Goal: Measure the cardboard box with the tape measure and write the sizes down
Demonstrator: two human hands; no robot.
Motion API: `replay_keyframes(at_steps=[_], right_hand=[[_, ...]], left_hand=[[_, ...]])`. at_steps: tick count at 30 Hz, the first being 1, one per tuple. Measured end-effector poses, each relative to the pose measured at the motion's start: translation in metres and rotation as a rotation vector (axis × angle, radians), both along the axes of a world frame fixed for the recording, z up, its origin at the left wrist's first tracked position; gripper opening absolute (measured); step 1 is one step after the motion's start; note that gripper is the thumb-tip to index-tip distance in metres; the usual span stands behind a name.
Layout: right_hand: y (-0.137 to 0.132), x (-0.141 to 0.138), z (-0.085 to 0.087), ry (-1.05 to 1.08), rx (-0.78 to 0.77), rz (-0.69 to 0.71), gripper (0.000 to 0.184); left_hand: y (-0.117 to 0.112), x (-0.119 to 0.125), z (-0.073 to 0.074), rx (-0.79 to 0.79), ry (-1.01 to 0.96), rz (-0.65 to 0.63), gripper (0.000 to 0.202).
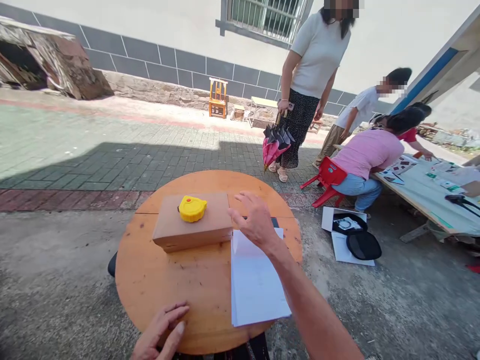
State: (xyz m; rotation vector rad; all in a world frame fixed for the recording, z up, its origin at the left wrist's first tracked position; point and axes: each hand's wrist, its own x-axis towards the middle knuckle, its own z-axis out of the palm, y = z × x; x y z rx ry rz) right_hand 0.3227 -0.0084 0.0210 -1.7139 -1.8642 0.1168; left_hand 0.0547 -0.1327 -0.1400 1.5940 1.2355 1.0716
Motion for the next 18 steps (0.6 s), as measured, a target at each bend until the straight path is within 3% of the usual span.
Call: replay_keyframes(at_steps=[2,3,6,10,13,15,18], right_hand=[[-0.013,0.048,-0.004,0.065,-0.161,-0.155,0.043],[-0.018,0.068,-0.007,0.082,-0.234,-0.169,0.042],[-0.036,0.098,-0.020,0.137,-0.429,-0.070,0.045],[-0.082,0.086,-0.038,0.213,-0.568,0.137,0.041],[-0.121,0.070,-0.057,0.270,-0.562,0.233,0.032],[-0.137,0.066,-0.071,0.281,-0.507,0.224,0.031],[-0.137,0.075,-0.087,0.220,-0.415,0.107,0.028]], left_hand=[[0.006,0.006,0.008,-0.012,0.002,-0.029,0.036],[0.009,0.012,0.013,-0.019,-0.004,-0.028,0.036],[0.015,0.030,0.032,-0.030,-0.017,-0.006,0.033],[0.031,0.050,0.062,0.072,0.017,-0.041,0.030],[0.047,0.074,0.081,0.173,0.063,-0.084,0.029],[0.054,0.098,0.086,0.225,0.094,-0.153,0.029],[0.052,0.139,0.076,0.282,0.212,-0.332,0.029]])
